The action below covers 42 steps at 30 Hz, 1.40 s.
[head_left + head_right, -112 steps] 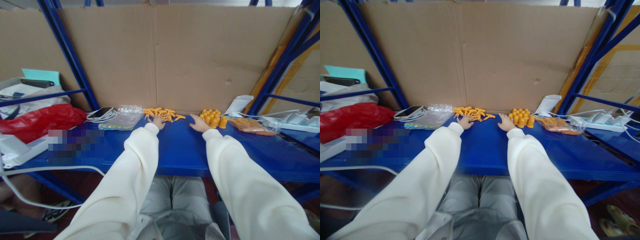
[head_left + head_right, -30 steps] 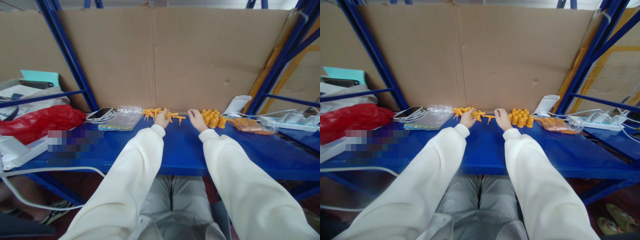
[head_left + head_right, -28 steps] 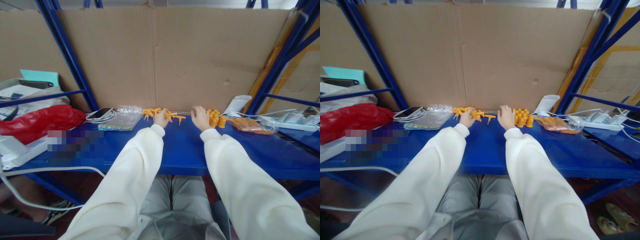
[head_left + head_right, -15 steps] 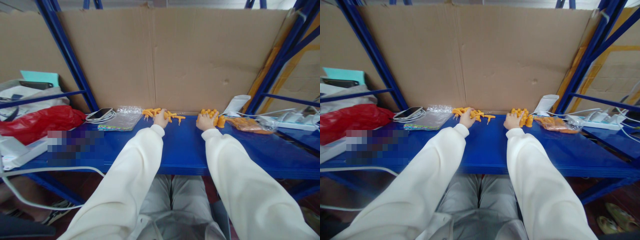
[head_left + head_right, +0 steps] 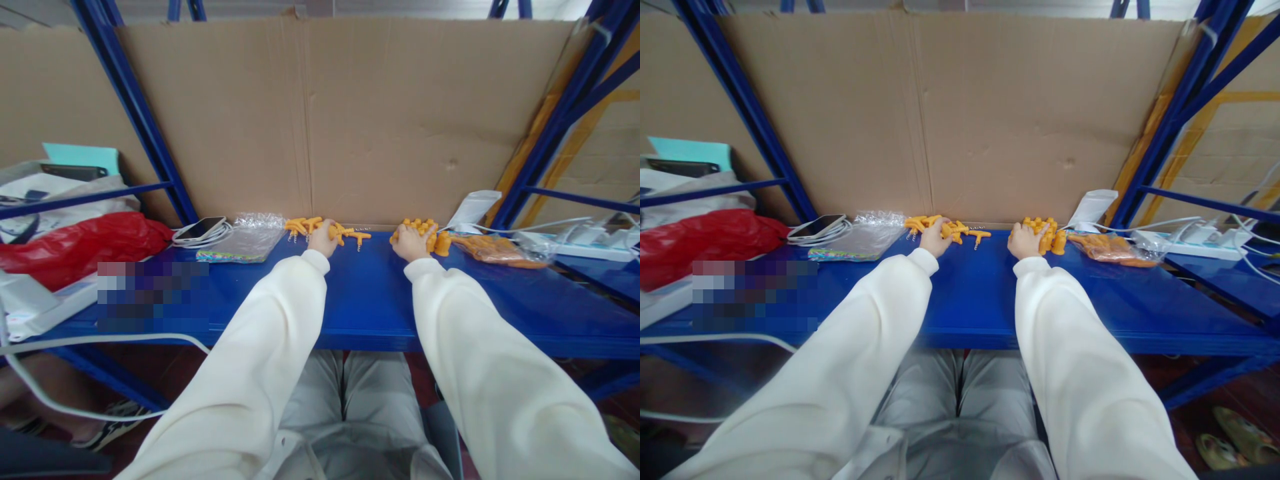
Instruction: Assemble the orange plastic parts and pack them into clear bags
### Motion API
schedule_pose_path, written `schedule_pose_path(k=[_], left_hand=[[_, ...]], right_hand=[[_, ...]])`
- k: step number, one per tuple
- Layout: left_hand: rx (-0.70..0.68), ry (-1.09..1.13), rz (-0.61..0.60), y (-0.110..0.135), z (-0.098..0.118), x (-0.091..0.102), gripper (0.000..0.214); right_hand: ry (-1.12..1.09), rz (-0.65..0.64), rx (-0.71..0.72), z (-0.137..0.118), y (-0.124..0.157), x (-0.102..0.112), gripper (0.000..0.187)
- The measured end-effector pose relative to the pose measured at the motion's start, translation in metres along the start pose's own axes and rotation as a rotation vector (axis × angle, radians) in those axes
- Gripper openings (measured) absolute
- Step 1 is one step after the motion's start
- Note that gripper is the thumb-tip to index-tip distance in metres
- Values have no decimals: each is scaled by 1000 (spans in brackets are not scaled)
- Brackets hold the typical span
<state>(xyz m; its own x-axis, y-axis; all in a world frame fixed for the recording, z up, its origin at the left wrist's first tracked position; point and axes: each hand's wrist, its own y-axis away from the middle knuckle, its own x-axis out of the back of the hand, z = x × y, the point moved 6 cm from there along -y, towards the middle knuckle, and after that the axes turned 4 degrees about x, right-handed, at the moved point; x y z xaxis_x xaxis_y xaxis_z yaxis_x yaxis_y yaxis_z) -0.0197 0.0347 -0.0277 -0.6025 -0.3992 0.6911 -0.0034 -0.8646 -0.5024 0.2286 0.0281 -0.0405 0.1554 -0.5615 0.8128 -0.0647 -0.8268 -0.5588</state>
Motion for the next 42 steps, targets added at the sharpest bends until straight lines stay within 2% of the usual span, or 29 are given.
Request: schedule_pose_path(k=[8, 11, 15, 18, 22, 27, 29, 34, 38, 42], left_hand=[[8, -2, -10, 0, 0, 0, 39], [0, -4, -8, 0, 0, 0, 40], [-8, -3, -1, 0, 0, 0, 39], [-5, -3, -3, 0, -1, 0, 39], [-3, -12, -4, -1, -1, -1, 40], [-12, -15, -13, 0, 2, 0, 40], [-9, -17, -14, 1, 3, 2, 39], [-1, -21, -17, 2, 4, 3, 39], [4, -13, -33, 2, 4, 3, 39], [6, -16, -37, 2, 5, 2, 40]], right_hand=[[-66, -1, 34, -8, -2, 5, 23], [-91, -48, 26, -11, 0, 0, 30], [-92, -198, 8, -13, 2, -10, 43], [-119, -249, -3, -13, 3, -15, 54], [-156, -235, -8, -13, 1, -22, 54], [-154, -244, 38, -16, 0, -29, 22], [-161, -235, 45, -18, -1, -29, 17], [-221, -149, 99, -22, -1, -21, 20], [-254, -119, 144, -25, -1, -18, 29], [-269, -106, 130, -26, -2, -17, 31]])
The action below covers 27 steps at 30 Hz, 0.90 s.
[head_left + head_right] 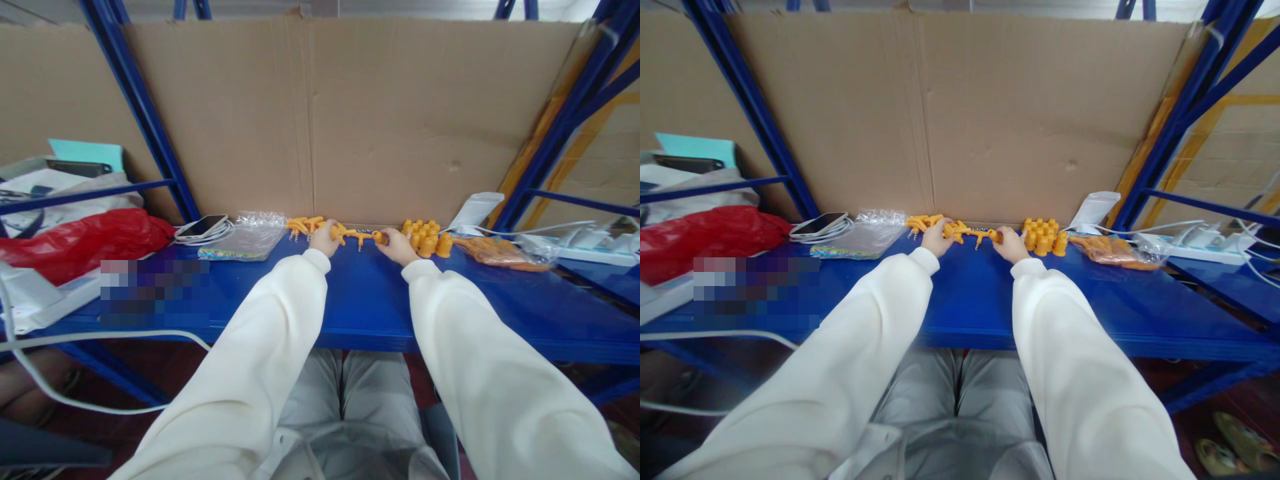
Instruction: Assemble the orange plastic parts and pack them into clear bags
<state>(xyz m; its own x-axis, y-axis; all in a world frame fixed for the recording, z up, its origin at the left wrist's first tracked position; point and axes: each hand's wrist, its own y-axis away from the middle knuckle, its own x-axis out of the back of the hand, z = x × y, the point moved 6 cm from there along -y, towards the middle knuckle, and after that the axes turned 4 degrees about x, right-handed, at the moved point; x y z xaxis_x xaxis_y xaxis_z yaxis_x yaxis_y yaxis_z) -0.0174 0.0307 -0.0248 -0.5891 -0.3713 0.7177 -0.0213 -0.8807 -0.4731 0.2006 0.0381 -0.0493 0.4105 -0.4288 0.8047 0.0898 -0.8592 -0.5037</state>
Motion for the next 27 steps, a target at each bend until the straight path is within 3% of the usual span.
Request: schedule_pose_path(k=[12, 18, 27], left_hand=[[-8, 8, 0, -1, -2, -2, 40], [-7, 5, 13, -2, -4, -3, 40], [-3, -18, 10, -3, -7, -6, 42]], right_hand=[[28, -9, -33, 11, -2, -4, 23], [-1, 72, 37, 11, -4, -2, 20], [-2, 62, 104, -3, 0, 4, 28]])
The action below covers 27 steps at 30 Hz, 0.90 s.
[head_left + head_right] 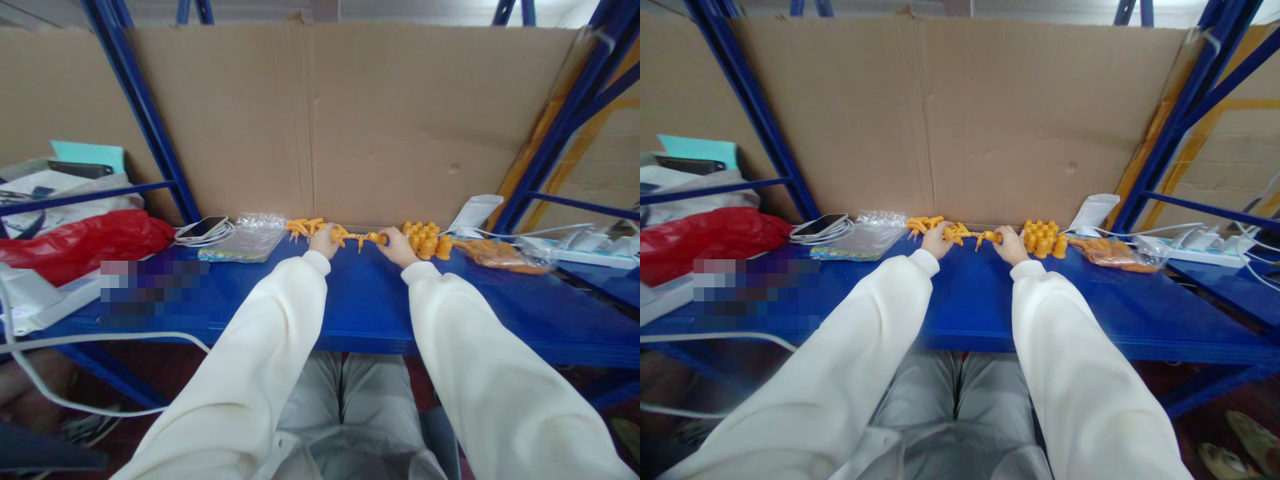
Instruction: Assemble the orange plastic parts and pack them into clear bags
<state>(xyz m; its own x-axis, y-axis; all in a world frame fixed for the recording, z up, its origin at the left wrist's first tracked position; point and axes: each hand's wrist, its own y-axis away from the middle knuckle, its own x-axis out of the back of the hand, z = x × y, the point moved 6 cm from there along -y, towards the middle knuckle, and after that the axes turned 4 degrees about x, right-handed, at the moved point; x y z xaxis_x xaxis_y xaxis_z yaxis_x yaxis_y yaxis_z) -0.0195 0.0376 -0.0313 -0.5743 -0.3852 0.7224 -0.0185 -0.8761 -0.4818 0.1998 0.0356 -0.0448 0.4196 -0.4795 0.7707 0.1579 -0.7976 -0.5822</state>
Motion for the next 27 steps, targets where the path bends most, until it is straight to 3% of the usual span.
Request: schedule_pose_path(k=[7, 12, 16, 23, 27], left_hand=[[6, -11, 4, -1, 0, 0, 43], [3, 7, -22, 3, 5, 4, 42], [2, 16, -13, 3, 5, 4, 43], [8, 17, 9, 1, -4, 2, 41], [-10, 1, -15, 2, -2, 5, 39]], right_hand=[[-22, 49, 89, -8, -2, 3, 31], [-258, 76, 147, -20, -4, 0, 42], [-388, 102, 118, -22, -6, -1, 43], [-618, 4, 37, -14, -6, -8, 42], [-716, 13, -29, -7, -7, -13, 40]])
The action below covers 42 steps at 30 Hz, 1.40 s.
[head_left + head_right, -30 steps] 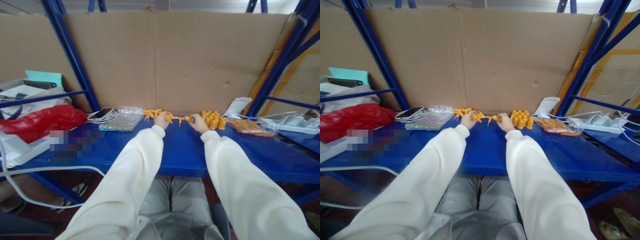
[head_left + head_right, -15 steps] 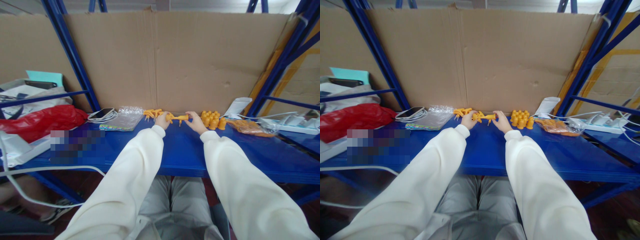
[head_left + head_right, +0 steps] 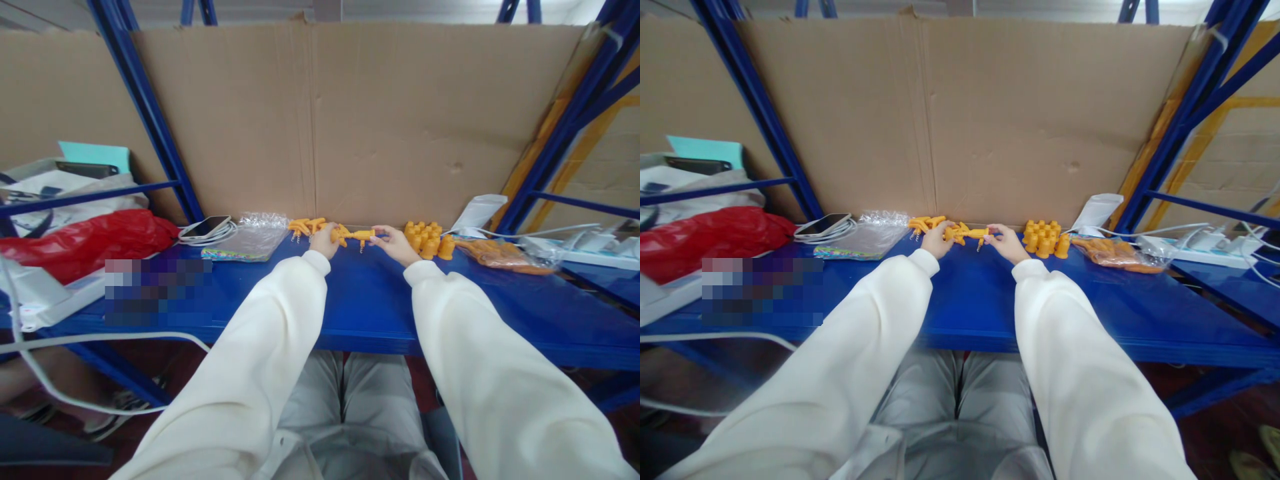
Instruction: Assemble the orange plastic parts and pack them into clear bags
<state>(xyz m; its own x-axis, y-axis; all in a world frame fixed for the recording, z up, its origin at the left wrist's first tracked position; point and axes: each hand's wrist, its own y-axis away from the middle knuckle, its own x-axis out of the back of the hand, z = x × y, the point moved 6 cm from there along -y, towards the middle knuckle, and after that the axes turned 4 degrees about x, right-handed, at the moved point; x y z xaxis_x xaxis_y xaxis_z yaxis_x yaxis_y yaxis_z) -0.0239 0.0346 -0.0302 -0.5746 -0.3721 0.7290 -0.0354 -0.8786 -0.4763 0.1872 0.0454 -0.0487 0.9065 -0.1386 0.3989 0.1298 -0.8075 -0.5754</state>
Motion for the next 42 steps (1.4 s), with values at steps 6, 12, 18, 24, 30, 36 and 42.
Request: schedule_pose_path(k=[6, 12, 18, 24, 30, 36, 42], left_hand=[[-29, -7, -19, 0, 2, -1, 41], [-35, 12, -2, -1, 2, -2, 40], [-41, 28, 16, -2, 1, -1, 36], [-61, 40, 2, -1, 4, -2, 35], [-65, 52, 12, 0, 5, -1, 34], [-51, 71, 20, -1, 3, -1, 34], [-58, 89, 33, -2, 2, 0, 34]], right_hand=[[-57, 67, -89, 2, 0, 1, 34], [-138, 70, -192, 1, 4, -2, 30], [-230, 29, -170, -2, 7, -2, 41], [-200, 15, -275, -10, 12, -2, 41], [-172, 60, -230, -11, 9, -2, 29], [-238, 46, -129, 0, 3, -2, 36], [-235, 62, -123, -3, 4, 2, 33]])
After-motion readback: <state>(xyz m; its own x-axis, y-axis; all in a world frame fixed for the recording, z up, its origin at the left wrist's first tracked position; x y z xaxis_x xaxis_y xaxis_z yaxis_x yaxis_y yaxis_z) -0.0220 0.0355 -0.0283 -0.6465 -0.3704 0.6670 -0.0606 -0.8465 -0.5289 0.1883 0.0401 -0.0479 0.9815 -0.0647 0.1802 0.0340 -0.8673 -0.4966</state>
